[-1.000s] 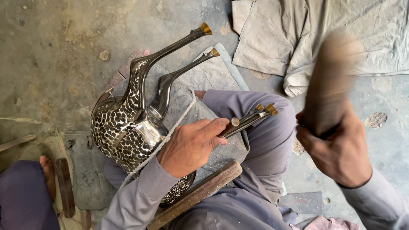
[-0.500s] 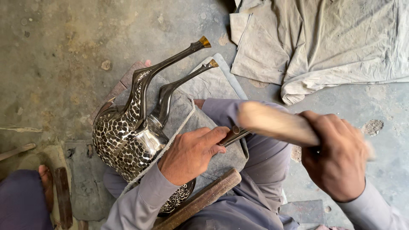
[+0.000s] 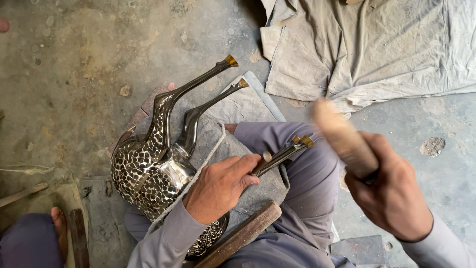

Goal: The person sits on the floor and uses a wooden mallet to repeatedly strike a small metal punch held against a silver-colored metal object. The object has a hammered texture and ornate patterns, and the person works on different sections of its surface.

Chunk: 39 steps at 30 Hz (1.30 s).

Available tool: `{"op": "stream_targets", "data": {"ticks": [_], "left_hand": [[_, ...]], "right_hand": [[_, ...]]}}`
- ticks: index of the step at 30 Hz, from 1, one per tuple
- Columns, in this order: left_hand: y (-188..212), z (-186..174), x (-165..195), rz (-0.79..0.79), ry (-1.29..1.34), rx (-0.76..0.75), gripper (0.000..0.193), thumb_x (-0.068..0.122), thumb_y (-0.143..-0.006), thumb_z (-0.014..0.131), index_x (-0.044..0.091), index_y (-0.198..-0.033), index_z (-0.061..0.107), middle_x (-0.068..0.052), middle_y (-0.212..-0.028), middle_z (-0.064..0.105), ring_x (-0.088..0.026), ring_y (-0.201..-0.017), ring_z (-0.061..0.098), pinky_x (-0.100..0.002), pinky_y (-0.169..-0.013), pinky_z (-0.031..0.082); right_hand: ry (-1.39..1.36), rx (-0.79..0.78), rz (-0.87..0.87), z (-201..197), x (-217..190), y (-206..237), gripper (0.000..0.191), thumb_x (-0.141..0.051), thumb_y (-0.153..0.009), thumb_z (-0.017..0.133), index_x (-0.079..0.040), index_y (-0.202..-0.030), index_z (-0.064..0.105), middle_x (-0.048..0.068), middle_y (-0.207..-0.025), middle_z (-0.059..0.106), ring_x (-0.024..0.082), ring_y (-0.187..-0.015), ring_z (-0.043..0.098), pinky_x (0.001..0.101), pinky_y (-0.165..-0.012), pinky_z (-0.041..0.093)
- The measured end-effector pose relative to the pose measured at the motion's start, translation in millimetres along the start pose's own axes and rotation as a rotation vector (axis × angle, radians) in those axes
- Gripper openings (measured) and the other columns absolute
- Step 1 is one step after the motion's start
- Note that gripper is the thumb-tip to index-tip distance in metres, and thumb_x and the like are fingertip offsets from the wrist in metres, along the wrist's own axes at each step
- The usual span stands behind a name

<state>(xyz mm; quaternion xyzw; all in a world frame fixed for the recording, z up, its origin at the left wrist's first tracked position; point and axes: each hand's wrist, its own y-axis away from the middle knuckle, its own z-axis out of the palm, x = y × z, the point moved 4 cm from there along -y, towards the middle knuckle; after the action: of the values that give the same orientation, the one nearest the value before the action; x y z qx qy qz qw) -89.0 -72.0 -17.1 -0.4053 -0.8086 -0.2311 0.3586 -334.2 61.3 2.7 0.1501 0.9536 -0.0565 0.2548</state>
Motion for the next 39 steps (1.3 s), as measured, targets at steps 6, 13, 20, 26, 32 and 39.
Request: {"op": "stream_targets", "data": {"ticks": [6,13,20,26,32,39], "left_hand": [[4,2,3,0.092,-0.037,0.016,0.036,0.016,-0.090,0.074,0.012,-0.125,0.064,-0.011,-0.089,0.071,-0.029,-0.070,0.072,-0.039,-0.055,0.056],[-11,7,5,0.123,-0.017,-0.007,0.038,0.016,-0.092,0.073,0.012,-0.128,0.062,-0.008,-0.082,0.067,-0.026,-0.061,0.069,-0.039,-0.051,0.053],[-12,8,9,0.165,-0.087,-0.002,0.036,0.013,-0.091,0.074,0.014,-0.126,0.062,-0.010,-0.085,0.065,-0.032,-0.068,0.068,-0.043,-0.055,0.052],[-16,9,7,0.118,-0.064,-0.042,0.036,0.014,-0.092,0.073,0.014,-0.126,0.062,-0.011,-0.084,0.064,-0.034,-0.069,0.068,-0.045,-0.055,0.052],[-19,11,4,0.096,-0.078,-0.068,0.037,0.014,-0.091,0.074,0.014,-0.126,0.062,-0.010,-0.080,0.063,-0.030,-0.062,0.067,-0.042,-0.051,0.052],[-19,12,3,0.138,-0.084,-0.043,0.039,0.010,-0.090,0.074,0.013,-0.127,0.062,-0.010,-0.083,0.065,-0.031,-0.066,0.069,-0.042,-0.053,0.054]], "right_hand": [[0.009,-0.036,0.128,20,2,11,0.049,-0.003,-0.072,0.071,-0.011,-0.120,0.065,0.009,-0.095,0.069,0.028,-0.088,0.069,0.0424,-0.078,0.050],[-0.211,0.061,0.213,7,17,13,0.049,-0.003,-0.076,0.073,-0.007,-0.124,0.063,0.014,-0.102,0.071,0.027,-0.090,0.072,0.0353,-0.079,0.053],[-0.343,0.086,0.179,17,22,15,0.038,-0.003,-0.079,0.075,-0.003,-0.115,0.062,0.015,-0.099,0.071,0.029,-0.086,0.070,0.0397,-0.077,0.055],[-0.231,0.175,0.061,20,19,11,0.039,-0.001,-0.080,0.069,-0.004,-0.118,0.063,0.016,-0.102,0.070,0.035,-0.091,0.071,0.0394,-0.080,0.054],[-0.066,0.153,-0.005,20,17,8,0.044,0.001,-0.069,0.069,-0.004,-0.112,0.064,0.017,-0.094,0.071,0.035,-0.081,0.070,0.0417,-0.074,0.053],[-0.136,0.141,0.130,22,22,14,0.043,-0.003,-0.075,0.070,-0.006,-0.118,0.063,0.013,-0.094,0.069,0.030,-0.082,0.069,0.0406,-0.074,0.052]]}}
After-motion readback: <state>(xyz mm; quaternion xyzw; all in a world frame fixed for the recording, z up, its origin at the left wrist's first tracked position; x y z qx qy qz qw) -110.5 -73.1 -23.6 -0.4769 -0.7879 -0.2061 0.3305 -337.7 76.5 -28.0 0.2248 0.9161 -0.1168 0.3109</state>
